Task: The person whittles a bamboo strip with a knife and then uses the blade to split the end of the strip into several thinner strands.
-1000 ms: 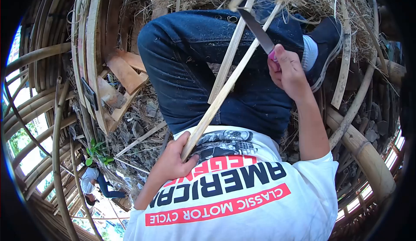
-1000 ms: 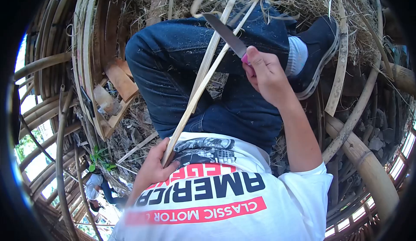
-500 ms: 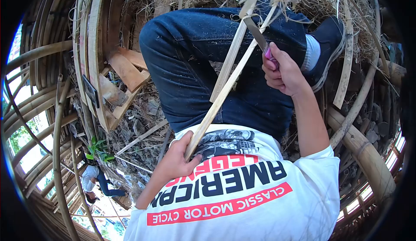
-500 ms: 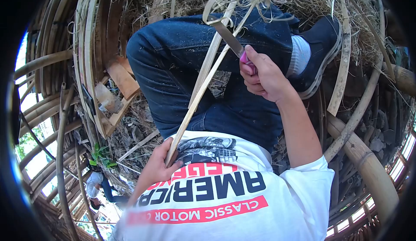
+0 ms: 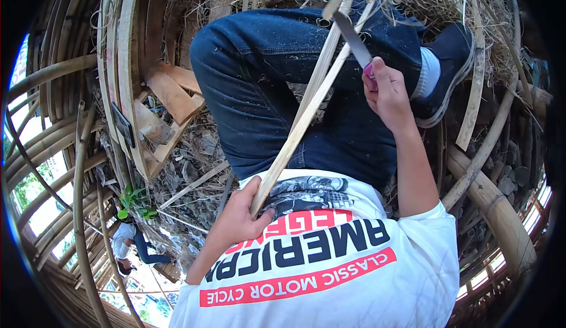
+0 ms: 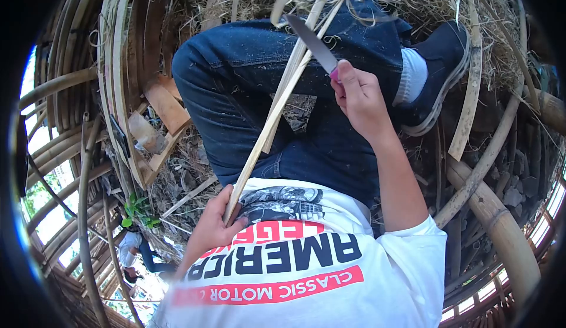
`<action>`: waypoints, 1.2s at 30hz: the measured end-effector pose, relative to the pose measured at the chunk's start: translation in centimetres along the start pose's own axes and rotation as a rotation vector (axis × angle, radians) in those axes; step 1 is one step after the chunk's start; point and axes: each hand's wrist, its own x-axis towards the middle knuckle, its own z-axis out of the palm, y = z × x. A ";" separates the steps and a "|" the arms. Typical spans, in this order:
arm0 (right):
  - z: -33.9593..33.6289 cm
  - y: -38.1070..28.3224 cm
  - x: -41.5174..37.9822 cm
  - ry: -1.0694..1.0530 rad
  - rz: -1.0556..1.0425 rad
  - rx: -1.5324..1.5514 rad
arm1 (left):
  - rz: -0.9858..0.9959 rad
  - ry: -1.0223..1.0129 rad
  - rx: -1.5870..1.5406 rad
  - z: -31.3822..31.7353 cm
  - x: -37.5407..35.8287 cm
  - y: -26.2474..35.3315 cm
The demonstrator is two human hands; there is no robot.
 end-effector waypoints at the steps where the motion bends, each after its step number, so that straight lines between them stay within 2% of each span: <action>1: -0.2 -0.2 0.0 -0.052 0.001 -0.037 | 0.002 -0.007 0.000 0.0 0.1 0.0; 3: -0.7 -0.7 0.2 -0.103 0.002 -0.075 | -0.053 -0.051 -0.026 -0.3 0.2 0.3; 5: -1.8 -0.9 0.7 -0.241 0.111 0.034 | -0.077 -0.067 0.004 -0.5 0.3 0.7; 8: -2.9 -0.8 1.4 -0.342 0.185 0.036 | -0.096 -0.078 0.040 -0.6 0.4 1.1; 19: -1.6 -0.5 1.5 -0.299 0.249 0.110 | -0.017 -0.023 0.027 -0.3 0.4 1.0; 21: -0.1 1.4 1.1 -0.008 -0.180 -0.215 | -0.013 -0.008 0.021 -0.3 0.2 0.7; 22: -0.1 1.3 1.0 -0.015 -0.173 -0.212 | -0.022 -0.004 0.018 -0.2 0.1 0.6; 25: -0.6 -0.6 0.9 -0.134 0.099 -0.076 | -0.085 0.013 0.005 -0.1 -0.3 0.4; 26: -1.2 -0.9 1.2 -0.131 0.102 -0.073 | -0.098 -0.003 0.014 -0.2 -0.2 0.5; 28: -2.6 -1.5 1.8 -0.348 0.263 0.037 | -0.097 -0.030 0.024 -0.3 0.1 0.7; 33: -2.5 -1.8 1.6 -0.336 0.264 0.064 | -0.042 -0.027 0.052 -0.1 0.3 1.0; 36: -2.9 -1.6 1.7 -0.378 0.319 0.186 | -0.047 -0.037 0.055 -0.1 0.4 0.9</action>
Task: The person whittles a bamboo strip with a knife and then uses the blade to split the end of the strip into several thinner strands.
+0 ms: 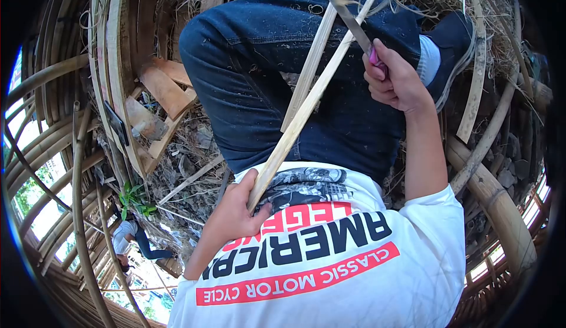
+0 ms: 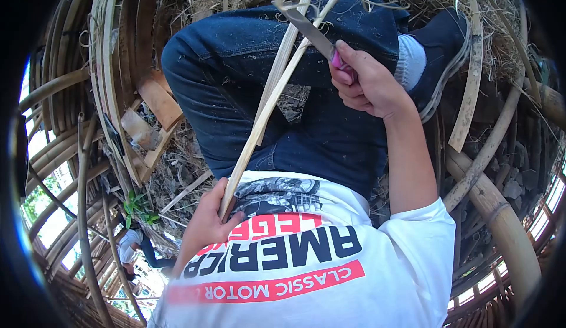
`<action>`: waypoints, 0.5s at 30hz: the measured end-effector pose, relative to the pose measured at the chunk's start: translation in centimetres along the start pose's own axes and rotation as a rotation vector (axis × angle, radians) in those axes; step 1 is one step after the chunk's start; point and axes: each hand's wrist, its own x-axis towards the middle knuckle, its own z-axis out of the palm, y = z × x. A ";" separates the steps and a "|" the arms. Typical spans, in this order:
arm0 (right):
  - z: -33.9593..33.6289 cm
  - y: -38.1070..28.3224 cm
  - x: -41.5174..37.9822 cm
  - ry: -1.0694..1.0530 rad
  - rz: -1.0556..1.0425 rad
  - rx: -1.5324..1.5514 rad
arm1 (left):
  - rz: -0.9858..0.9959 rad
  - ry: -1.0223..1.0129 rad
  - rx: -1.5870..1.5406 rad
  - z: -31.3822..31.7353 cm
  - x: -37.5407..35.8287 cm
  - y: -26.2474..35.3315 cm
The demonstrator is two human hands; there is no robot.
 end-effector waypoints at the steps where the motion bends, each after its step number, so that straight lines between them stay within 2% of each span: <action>1: 0.1 -0.1 0.1 0.005 0.028 0.003 | -0.020 -0.003 -0.005 0.0 0.0 0.0; 6: 0.2 -0.3 0.2 0.018 0.055 0.001 | 0.013 0.028 0.001 0.0 -0.1 -0.1; 9: 0.4 0.3 0.2 0.029 -0.006 -0.021 | 0.022 0.042 -0.002 -0.1 -0.2 -0.3; 11: 0.9 1.1 0.1 0.146 -0.182 -0.090 | 0.029 0.053 0.011 -0.2 -0.3 -0.4; 12: 1.1 1.7 0.2 0.141 -0.178 -0.089 | 0.029 0.051 0.004 -0.1 -0.4 -0.4; 15: 1.9 2.9 0.2 0.363 -0.389 -0.377 | 0.000 0.036 -0.016 -0.5 -0.3 -0.1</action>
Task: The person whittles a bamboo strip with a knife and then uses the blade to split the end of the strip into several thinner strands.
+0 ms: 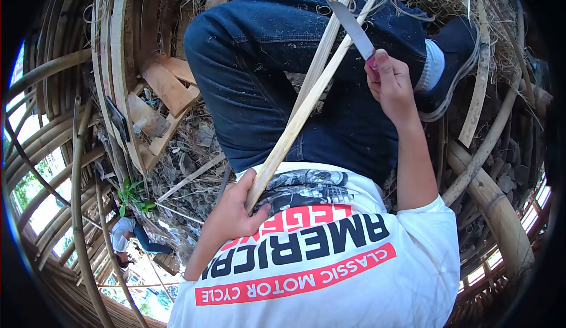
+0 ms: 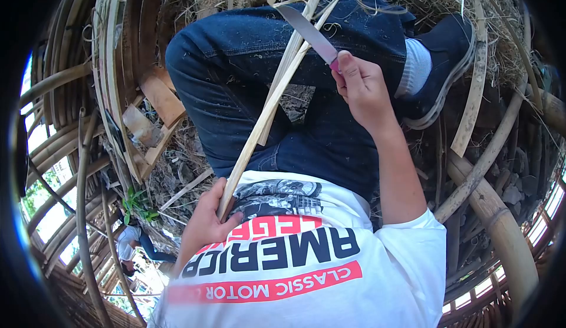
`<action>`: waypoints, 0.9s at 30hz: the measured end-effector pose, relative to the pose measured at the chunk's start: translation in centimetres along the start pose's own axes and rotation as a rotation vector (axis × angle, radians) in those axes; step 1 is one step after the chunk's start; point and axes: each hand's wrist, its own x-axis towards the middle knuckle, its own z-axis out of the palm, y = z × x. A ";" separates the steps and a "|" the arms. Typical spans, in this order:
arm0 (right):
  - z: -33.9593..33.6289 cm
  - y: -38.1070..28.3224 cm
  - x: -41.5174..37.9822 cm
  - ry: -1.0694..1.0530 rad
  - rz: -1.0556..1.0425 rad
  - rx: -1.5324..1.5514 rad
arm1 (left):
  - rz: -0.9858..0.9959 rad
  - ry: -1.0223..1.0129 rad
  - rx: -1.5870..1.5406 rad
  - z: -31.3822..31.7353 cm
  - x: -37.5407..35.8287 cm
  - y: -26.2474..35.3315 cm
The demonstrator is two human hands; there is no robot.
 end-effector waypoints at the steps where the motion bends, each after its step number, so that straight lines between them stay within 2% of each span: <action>1: 0.3 0.1 0.0 0.001 0.003 0.002 | -0.030 -0.015 -0.009 -0.1 -0.1 0.1; 3: 0.5 0.5 0.0 0.049 -0.180 -0.153 | -0.041 -0.010 0.006 -0.2 -0.1 0.2; 4: 0.2 0.0 0.0 0.052 -0.177 -0.153 | -0.050 -0.003 0.016 -0.1 -0.1 0.3; 6: -1.0 -1.4 0.2 -0.201 0.245 0.211 | -0.028 -0.005 0.020 0.0 0.0 0.0; 7: -1.6 -1.4 0.3 -0.199 0.245 0.212 | -0.008 -0.005 0.023 0.1 0.0 -0.1; 9: -2.5 -1.4 0.8 -0.351 0.340 0.328 | -0.007 -0.020 0.033 -0.1 0.2 -0.1; 11: -2.4 -1.9 0.8 -0.333 0.350 0.250 | -0.004 -0.034 0.041 0.0 0.2 -0.1; 16: -2.3 -2.0 1.2 -0.343 0.447 0.360 | -0.007 -0.079 0.076 -0.4 0.5 0.6; 20: -1.9 -1.6 0.9 -0.353 0.392 0.296 | 0.035 -0.054 0.066 -0.4 0.4 0.6; 22: -0.7 -1.1 0.5 -0.103 0.104 -0.037 | 0.014 -0.061 0.062 -0.6 0.4 0.6; 23: -0.8 -1.1 0.5 -0.107 0.107 -0.036 | 0.010 -0.059 0.060 -0.6 0.3 0.5; 27: -2.9 -1.3 1.1 -0.371 0.264 0.081 | 0.002 -0.076 0.077 -0.6 0.1 0.1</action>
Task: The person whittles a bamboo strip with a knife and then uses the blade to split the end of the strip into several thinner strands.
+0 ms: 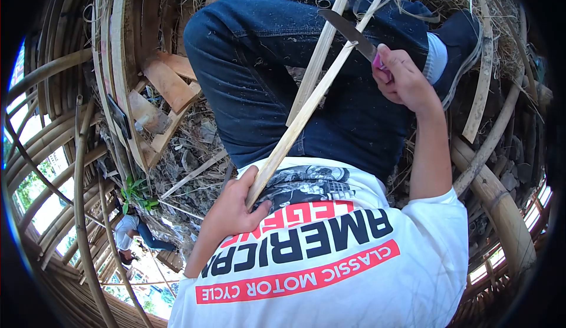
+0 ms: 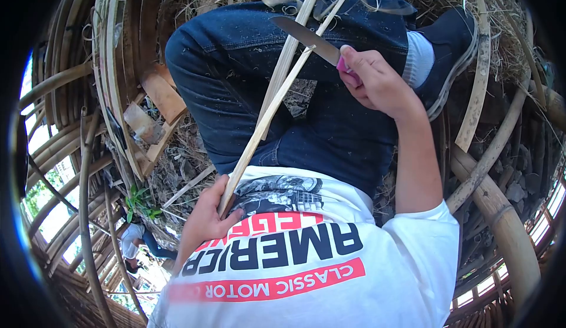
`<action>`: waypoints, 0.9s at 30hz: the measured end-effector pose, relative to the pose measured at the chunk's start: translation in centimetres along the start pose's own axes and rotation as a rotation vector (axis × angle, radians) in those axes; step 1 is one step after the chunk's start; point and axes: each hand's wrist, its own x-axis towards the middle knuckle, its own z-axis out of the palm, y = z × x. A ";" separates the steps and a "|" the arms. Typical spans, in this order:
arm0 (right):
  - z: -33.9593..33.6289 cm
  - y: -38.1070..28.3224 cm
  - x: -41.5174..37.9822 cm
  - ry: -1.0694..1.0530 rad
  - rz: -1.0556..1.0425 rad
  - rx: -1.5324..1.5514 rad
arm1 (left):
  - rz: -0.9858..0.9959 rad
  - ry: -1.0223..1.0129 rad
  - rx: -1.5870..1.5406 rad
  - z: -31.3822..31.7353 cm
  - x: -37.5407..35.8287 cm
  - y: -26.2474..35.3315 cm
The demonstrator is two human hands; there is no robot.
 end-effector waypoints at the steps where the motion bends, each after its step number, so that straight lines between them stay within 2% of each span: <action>1: -0.2 -0.2 0.0 -0.038 0.008 0.049 | 0.001 -0.011 0.003 0.1 0.1 0.0; 6: -0.5 -0.5 0.0 -0.089 0.087 0.197 | 0.022 -0.011 -0.010 0.3 0.4 0.2; 8: -0.3 0.0 0.1 -0.108 0.160 0.396 | 0.038 -0.010 0.005 0.3 0.4 0.2; 9: -0.1 0.0 0.2 -0.111 0.157 0.396 | 0.035 -0.003 -0.009 0.3 0.5 0.2; 12: 1.3 0.0 0.4 -0.046 0.081 0.222 | 0.028 0.012 -0.020 0.3 0.3 0.2; 14: 2.3 0.3 0.1 0.228 -0.090 -0.025 | 0.018 0.028 -0.021 0.2 0.3 0.2; 15: 2.7 0.0 0.0 0.258 -0.174 -0.099 | 0.008 0.018 -0.009 0.1 0.3 0.4; 16: 2.5 -0.1 0.0 0.254 -0.170 -0.096 | -0.002 0.005 0.002 0.1 0.2 0.4; 18: 1.0 -0.2 -0.4 -0.005 0.048 0.130 | 0.021 0.005 0.001 0.2 0.2 0.2; 19: 0.4 0.1 -0.5 -0.084 0.044 0.199 | 0.052 0.011 0.001 0.3 0.4 0.1; 20: 0.2 0.0 -0.4 -0.079 0.042 0.195 | 0.059 0.009 0.000 0.2 0.7 0.2; 22: 0.1 0.1 -0.4 -0.098 0.198 0.362 | 0.035 -0.012 -0.001 0.2 0.7 0.2; 26: 0.7 0.9 0.3 -0.145 0.157 0.442 | 0.040 -0.009 0.014 0.0 0.6 0.4; 27: 1.6 0.9 0.2 0.016 0.034 0.196 | 0.017 -0.019 -0.001 -0.1 0.5 0.4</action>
